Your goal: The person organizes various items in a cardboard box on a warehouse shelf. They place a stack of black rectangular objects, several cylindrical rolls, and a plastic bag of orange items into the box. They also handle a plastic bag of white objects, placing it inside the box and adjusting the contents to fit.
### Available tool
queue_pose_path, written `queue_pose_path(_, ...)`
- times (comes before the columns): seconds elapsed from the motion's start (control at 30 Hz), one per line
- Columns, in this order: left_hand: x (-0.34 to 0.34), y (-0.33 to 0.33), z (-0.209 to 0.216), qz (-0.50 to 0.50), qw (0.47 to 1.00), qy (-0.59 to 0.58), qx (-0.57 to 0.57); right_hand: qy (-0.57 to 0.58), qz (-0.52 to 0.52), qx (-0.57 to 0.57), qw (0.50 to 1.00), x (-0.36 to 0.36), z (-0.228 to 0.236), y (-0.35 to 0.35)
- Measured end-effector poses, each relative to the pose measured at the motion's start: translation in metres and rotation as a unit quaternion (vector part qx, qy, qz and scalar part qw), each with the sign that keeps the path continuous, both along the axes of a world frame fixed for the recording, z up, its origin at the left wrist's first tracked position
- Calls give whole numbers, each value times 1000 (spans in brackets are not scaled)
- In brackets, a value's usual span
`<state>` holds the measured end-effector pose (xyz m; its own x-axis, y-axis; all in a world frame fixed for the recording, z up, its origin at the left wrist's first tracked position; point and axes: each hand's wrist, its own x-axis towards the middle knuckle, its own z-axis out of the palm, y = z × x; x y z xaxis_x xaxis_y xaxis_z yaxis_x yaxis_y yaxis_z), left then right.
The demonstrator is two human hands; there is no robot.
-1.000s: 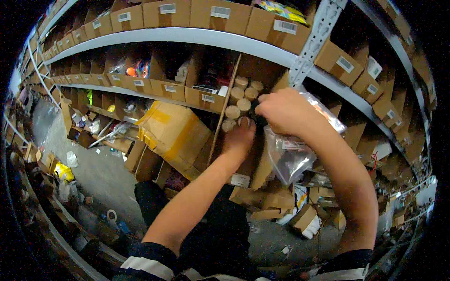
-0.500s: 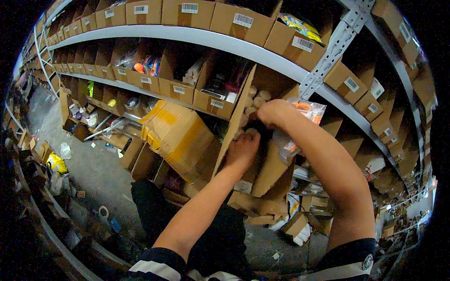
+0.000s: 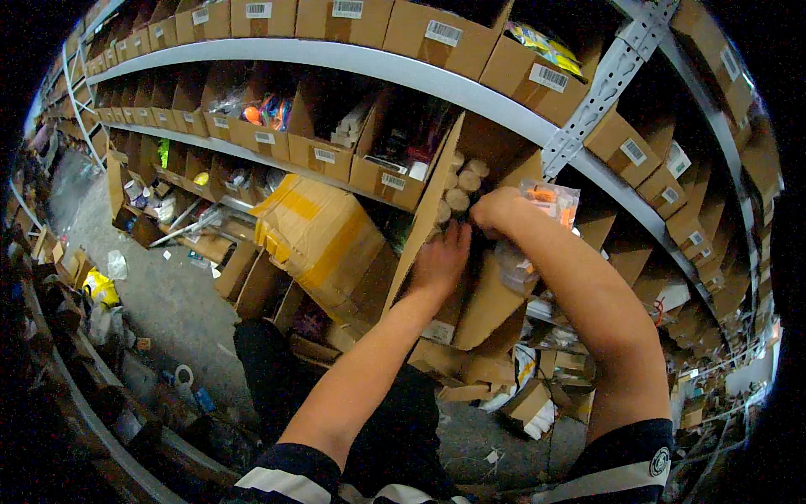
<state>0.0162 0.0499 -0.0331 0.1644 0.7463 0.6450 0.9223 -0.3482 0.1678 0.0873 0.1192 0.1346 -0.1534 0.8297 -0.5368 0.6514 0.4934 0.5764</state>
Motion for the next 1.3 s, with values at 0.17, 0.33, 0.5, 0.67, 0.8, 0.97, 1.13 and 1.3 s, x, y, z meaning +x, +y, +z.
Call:
queue_pose_path(0.17,8,21,8,26,989,-44,-137,16,-32,14,999,3,2,-2)
queue_pose_path(0.33,5,17,16,31,998,59,9,22,-57,-6,998,16,-8,10)
queue_pose_path(0.5,4,22,20,39,997,66,-9,-2,-76,-30,997,17,-9,18)
queue_pose_path(0.67,6,25,25,47,999,22,-13,61,-82,3,995,8,13,-5)
queue_pose_path(0.8,3,13,27,29,997,-54,-57,71,-107,9,992,3,21,-11)
queue_pose_path(0.97,-5,8,22,-38,972,-210,-97,68,-119,-1,991,12,2,8)
queue_pose_path(1.13,-8,8,19,-96,926,-356,-78,77,-166,2,983,15,-12,24)
queue_pose_path(1.3,-9,0,19,-92,878,-444,-152,95,-120,-19,988,3,-9,24)
